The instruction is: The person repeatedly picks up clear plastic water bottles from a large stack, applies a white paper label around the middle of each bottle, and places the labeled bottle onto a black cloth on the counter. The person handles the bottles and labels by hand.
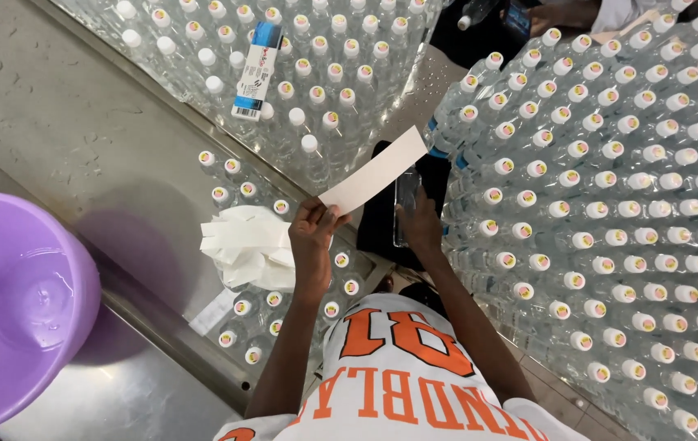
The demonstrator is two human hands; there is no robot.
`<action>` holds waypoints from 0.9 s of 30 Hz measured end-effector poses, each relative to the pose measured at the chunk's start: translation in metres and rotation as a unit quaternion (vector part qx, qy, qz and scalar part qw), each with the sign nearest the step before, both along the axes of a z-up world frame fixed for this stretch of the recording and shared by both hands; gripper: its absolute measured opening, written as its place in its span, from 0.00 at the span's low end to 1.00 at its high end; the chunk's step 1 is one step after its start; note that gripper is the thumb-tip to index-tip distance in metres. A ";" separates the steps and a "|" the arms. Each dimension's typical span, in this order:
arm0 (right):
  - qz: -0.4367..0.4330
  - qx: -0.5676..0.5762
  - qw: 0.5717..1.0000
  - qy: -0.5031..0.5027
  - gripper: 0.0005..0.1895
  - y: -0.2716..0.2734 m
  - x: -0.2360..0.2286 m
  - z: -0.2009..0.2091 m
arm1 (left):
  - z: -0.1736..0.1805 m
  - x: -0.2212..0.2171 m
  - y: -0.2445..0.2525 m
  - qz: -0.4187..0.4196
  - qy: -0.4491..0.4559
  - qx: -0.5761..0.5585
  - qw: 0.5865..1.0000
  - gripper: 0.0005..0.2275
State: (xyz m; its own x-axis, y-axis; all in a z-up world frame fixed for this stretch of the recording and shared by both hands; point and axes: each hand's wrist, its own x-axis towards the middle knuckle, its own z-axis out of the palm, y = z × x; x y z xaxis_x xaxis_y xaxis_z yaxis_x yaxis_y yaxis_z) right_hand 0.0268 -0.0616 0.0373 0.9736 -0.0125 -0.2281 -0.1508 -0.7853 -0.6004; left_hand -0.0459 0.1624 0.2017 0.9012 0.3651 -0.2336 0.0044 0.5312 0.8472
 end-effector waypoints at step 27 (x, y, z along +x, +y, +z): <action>0.119 0.148 0.980 -0.050 0.39 -0.011 0.009 -0.067 | -0.017 -0.018 -0.014 0.037 -0.068 -0.018 0.997 0.17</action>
